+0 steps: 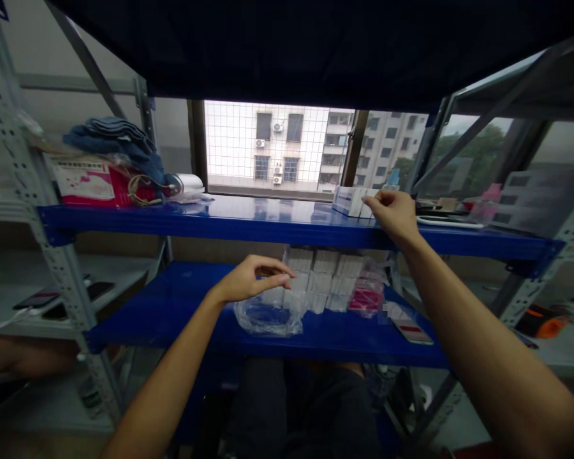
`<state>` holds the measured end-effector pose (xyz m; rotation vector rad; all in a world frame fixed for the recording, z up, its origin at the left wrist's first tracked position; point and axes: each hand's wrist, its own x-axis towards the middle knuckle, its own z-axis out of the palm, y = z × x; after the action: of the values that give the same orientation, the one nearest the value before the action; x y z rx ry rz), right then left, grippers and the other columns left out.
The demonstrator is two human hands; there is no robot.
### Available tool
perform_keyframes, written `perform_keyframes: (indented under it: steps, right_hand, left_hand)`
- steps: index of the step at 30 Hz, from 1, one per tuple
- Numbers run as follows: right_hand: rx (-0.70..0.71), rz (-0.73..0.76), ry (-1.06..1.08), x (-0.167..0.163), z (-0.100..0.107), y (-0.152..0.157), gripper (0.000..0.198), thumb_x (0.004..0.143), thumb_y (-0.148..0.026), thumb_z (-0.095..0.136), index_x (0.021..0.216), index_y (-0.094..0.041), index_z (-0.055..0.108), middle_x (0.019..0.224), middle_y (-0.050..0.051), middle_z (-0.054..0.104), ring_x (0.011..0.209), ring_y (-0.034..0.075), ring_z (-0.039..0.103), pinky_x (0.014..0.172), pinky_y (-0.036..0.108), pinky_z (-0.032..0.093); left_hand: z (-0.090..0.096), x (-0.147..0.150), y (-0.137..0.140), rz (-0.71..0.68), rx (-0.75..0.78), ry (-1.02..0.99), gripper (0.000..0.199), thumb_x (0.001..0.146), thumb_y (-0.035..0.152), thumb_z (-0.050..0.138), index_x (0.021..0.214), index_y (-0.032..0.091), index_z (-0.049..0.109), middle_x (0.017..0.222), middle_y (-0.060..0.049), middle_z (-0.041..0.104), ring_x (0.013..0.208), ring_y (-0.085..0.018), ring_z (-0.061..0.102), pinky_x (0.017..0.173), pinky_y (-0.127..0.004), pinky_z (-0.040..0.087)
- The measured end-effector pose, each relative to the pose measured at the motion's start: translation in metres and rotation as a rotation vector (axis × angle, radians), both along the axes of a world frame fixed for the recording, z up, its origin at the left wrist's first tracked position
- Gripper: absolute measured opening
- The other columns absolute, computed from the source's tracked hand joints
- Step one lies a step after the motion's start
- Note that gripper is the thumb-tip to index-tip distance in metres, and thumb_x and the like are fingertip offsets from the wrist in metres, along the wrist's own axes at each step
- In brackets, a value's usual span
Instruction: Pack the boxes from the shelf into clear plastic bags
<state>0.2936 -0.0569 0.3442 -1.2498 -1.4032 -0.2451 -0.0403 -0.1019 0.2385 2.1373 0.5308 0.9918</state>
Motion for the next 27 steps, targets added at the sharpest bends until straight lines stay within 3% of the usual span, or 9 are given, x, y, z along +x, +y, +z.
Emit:
perform_keyframes:
  steps: [3, 5, 7, 11, 15, 18, 21, 24, 27]
  right_hand:
    - [0.354, 0.103, 0.047, -0.026, -0.034, -0.028, 0.044, 0.094, -0.033, 0.055, 0.057, -0.026, 0.032, 0.056, -0.006, 0.03, 0.053, 0.012, 0.031, 0.056, 0.029, 0.027]
    - [0.362, 0.098, -0.2, -0.05, -0.065, -0.048, 0.045, 0.093, -0.036, 0.055, 0.056, -0.025, 0.031, 0.054, -0.005, 0.032, 0.051, 0.012, 0.032, 0.056, 0.03, 0.027]
    - [0.144, 0.133, -0.497, -0.075, -0.098, -0.06, 0.038, 0.094, -0.035, 0.053, 0.059, -0.023, 0.043, 0.057, 0.0, 0.049, 0.054, 0.014, 0.046, 0.059, 0.03, 0.032]
    - [-0.452, 0.009, -0.749, -0.11, -0.147, -0.047, 0.037, 0.1, -0.047, 0.047, 0.087, -0.019, 0.067, 0.081, 0.013, 0.074, 0.075, 0.028, 0.071, 0.068, 0.035, 0.046]
    - [-0.94, 0.036, -0.696, -0.122, -0.166, -0.015, 0.046, 0.094, -0.052, 0.061, 0.114, -0.011, 0.067, 0.1, 0.024, 0.076, 0.101, 0.039, 0.074, 0.083, 0.045, 0.055]
    - [-1.191, 0.146, -0.647, -0.125, -0.175, 0.0, 0.037, 0.086, -0.038, 0.074, 0.108, -0.009, 0.067, 0.084, 0.019, 0.077, 0.078, 0.033, 0.077, 0.07, 0.04, 0.059]
    - [-1.204, 0.261, -0.509, -0.125, -0.19, 0.009, 0.036, 0.083, -0.027, 0.073, 0.115, -0.012, 0.063, 0.084, 0.012, 0.077, 0.058, 0.022, 0.072, 0.052, 0.029, 0.055]
    - [-1.154, 0.327, -0.414, -0.124, -0.208, 0.017, 0.052, 0.075, -0.011, 0.071, 0.126, -0.014, 0.059, 0.09, 0.008, 0.076, 0.06, 0.017, 0.069, 0.049, 0.022, 0.049]
    - [-1.179, 0.405, -0.472, -0.122, -0.216, 0.025, 0.056, 0.064, -0.003, 0.071, 0.119, -0.014, 0.067, 0.076, 0.001, 0.072, 0.06, 0.014, 0.066, 0.049, 0.018, 0.044]
  left_hand:
    - [-0.057, -0.036, 0.036, 0.317, -0.129, -0.093, 0.04, 0.088, 0.051, 0.067, 0.102, 0.015, 0.076, 0.092, -0.011, 0.079, 0.09, -0.025, 0.075, 0.086, -0.038, 0.058]
    - [-0.09, -0.054, 0.065, 0.58, -0.279, -0.059, 0.039, 0.087, 0.049, 0.066, 0.102, 0.014, 0.075, 0.095, -0.012, 0.078, 0.094, -0.026, 0.074, 0.087, -0.036, 0.057]
    - [-0.116, -0.066, 0.087, 0.746, -0.41, 0.031, 0.038, 0.083, 0.048, 0.07, 0.101, 0.015, 0.075, 0.093, -0.012, 0.078, 0.099, -0.029, 0.073, 0.082, -0.034, 0.057]
    - [-0.146, -0.075, 0.1, 0.774, -0.531, 0.139, 0.049, 0.071, 0.045, 0.082, 0.109, 0.016, 0.072, 0.078, -0.006, 0.074, 0.091, -0.029, 0.072, 0.07, -0.033, 0.056]
    - [-0.156, -0.073, 0.098, 0.708, -0.57, 0.156, 0.057, 0.067, 0.042, 0.087, 0.112, 0.014, 0.068, 0.073, -0.002, 0.069, 0.08, -0.022, 0.07, 0.067, -0.028, 0.053]
    - [-0.155, -0.072, 0.1, 0.656, -0.57, 0.151, 0.052, 0.063, 0.041, 0.09, 0.101, 0.014, 0.068, 0.063, 0.002, 0.062, 0.067, -0.018, 0.064, 0.062, -0.026, 0.05]
    - [-0.152, -0.075, 0.099, 0.626, -0.571, 0.163, 0.046, 0.063, 0.043, 0.09, 0.092, 0.016, 0.066, 0.059, 0.005, 0.055, 0.058, -0.014, 0.058, 0.056, -0.024, 0.045]
    - [-0.147, -0.085, 0.092, 0.59, -0.562, 0.208, 0.043, 0.061, 0.044, 0.089, 0.083, 0.018, 0.063, 0.059, 0.006, 0.054, 0.054, -0.012, 0.054, 0.053, -0.023, 0.042]
    - [-0.136, -0.104, 0.083, 0.539, -0.539, 0.301, 0.047, 0.053, 0.047, 0.091, 0.07, 0.018, 0.057, 0.054, 0.007, 0.051, 0.051, -0.012, 0.052, 0.051, -0.023, 0.04]
